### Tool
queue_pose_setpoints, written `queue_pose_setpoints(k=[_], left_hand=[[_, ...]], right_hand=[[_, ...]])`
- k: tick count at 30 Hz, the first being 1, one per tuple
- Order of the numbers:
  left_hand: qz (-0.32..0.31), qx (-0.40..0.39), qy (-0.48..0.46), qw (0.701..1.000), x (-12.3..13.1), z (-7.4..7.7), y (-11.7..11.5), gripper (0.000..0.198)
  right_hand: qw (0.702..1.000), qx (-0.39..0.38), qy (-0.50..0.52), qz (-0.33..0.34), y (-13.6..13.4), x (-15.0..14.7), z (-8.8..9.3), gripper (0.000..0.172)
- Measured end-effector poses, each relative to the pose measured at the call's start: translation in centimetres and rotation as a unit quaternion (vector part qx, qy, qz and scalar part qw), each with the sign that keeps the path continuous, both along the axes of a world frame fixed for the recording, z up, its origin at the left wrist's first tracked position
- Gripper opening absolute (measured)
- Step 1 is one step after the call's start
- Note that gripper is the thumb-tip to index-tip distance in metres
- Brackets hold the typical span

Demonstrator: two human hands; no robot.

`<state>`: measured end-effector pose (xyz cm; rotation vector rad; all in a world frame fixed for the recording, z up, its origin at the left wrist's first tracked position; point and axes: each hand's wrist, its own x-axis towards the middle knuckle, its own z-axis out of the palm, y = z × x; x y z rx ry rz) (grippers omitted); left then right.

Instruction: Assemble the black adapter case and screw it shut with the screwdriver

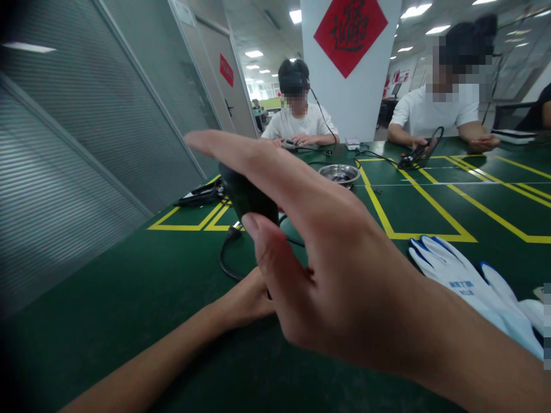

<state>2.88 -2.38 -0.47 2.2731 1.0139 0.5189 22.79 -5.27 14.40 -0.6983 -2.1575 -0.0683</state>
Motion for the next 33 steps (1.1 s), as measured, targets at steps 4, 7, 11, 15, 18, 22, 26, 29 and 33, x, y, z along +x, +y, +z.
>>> queue_pose_setpoints(k=[4, 7, 11, 15, 18, 22, 26, 29, 33], left_hand=[[0.002, 0.001, -0.004, 1.0, 0.1, 0.1, 0.0, 0.041], [0.002, 0.006, -0.008, 1.0, 0.1, 0.2, 0.0, 0.041], [0.003, 0.002, -0.013, 1.0, 0.0, 0.3, 0.0, 0.04], [0.011, 0.004, -0.021, 1.0, 0.0, 0.3, -0.1, 0.038], [0.018, 0.003, -0.018, 1.0, 0.1, 0.1, 0.0, 0.039], [0.009, 0.004, -0.02, 1.0, 0.1, -0.2, 0.1, 0.04], [0.005, 0.002, -0.019, 1.0, 0.1, -0.3, 0.1, 0.043], [0.001, 0.002, -0.014, 1.0, 0.0, -0.3, 0.2, 0.045], [-0.001, 0.009, -0.005, 1.0, 0.0, -0.3, 0.2, 0.047]], right_hand=[[1.0, 0.01, 0.027, 0.008, 0.2, -0.3, 0.0, 0.047], [0.999, -0.007, 0.045, 0.015, -0.1, -0.5, -0.1, 0.044], [0.994, -0.054, 0.079, 0.043, -0.6, -0.7, 0.0, 0.045], [0.998, 0.005, 0.06, 0.036, -0.8, -0.7, 0.4, 0.047], [0.998, 0.009, 0.054, -0.011, -0.9, -0.7, 0.5, 0.043], [0.998, 0.004, 0.05, -0.037, -0.9, -0.7, 0.2, 0.042], [0.996, -0.063, 0.062, 0.006, -0.6, -0.5, 0.0, 0.055], [0.991, -0.095, 0.096, 0.017, -0.2, -0.3, -0.1, 0.049], [0.986, -0.123, 0.106, 0.035, 0.1, -0.1, -0.4, 0.054]])
